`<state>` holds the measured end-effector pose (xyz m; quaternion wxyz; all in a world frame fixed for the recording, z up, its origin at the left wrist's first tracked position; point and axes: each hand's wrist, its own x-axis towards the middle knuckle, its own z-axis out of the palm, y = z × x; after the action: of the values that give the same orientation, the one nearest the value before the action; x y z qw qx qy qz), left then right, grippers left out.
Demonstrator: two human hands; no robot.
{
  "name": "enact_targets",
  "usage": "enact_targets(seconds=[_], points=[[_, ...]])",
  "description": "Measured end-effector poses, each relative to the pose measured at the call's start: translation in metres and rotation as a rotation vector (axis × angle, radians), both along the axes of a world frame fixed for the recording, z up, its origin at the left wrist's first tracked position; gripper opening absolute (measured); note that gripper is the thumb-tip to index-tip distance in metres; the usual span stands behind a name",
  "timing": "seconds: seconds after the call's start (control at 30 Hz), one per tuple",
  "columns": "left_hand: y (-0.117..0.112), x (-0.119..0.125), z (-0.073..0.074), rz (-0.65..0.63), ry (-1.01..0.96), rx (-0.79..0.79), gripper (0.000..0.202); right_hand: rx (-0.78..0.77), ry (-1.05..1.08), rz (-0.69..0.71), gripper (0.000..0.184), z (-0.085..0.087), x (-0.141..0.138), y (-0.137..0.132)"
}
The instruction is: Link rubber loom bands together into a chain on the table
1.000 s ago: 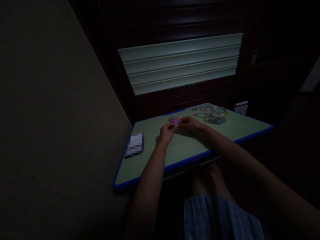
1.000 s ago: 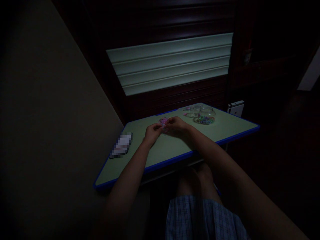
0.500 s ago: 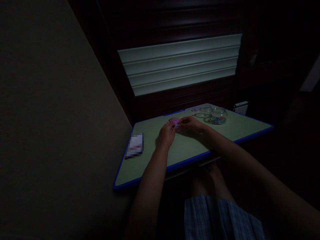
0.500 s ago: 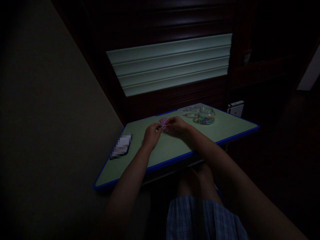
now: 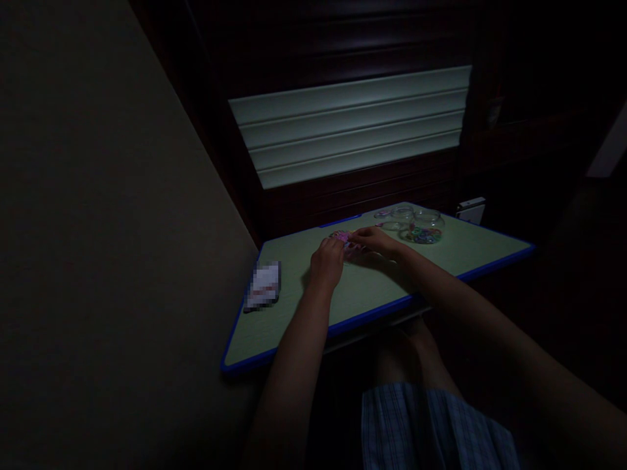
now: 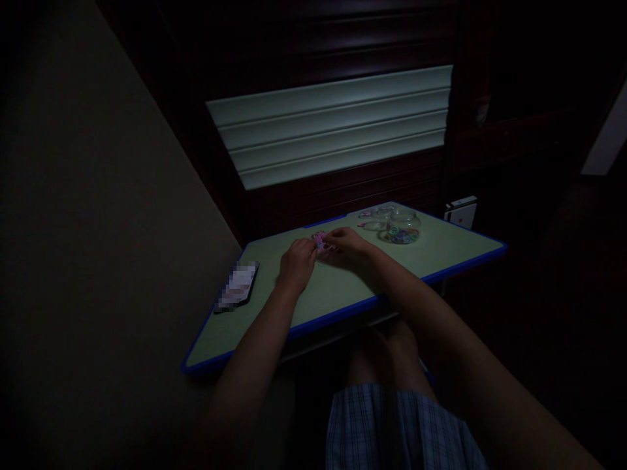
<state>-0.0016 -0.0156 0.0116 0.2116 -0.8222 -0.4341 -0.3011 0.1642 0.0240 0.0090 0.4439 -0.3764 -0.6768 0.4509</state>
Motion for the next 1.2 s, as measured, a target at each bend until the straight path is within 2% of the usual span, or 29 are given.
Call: enact_targets(seconds=[0.27, 0.6, 0.83, 1.2], points=[[-0.002, 0.001, 0.001, -0.022, 0.012, -0.015, 0.019, -0.030, -0.027, 0.087, 0.037, -0.005, 0.001, 0.002], [-0.001, 0.002, 0.000, -0.018, 0.023, 0.004, 0.020, -0.103, 0.002, 0.100, 0.027, -0.012, 0.000, 0.012], [-0.003, 0.003, 0.002, -0.058, 0.028, 0.033, 0.018, -0.172, 0.018, 0.059, 0.024, -0.008, -0.004, 0.006], [-0.003, 0.003, 0.002, -0.045, 0.054, 0.015, 0.017, -0.205, 0.051, 0.137, 0.022, -0.009, -0.002, 0.008]])
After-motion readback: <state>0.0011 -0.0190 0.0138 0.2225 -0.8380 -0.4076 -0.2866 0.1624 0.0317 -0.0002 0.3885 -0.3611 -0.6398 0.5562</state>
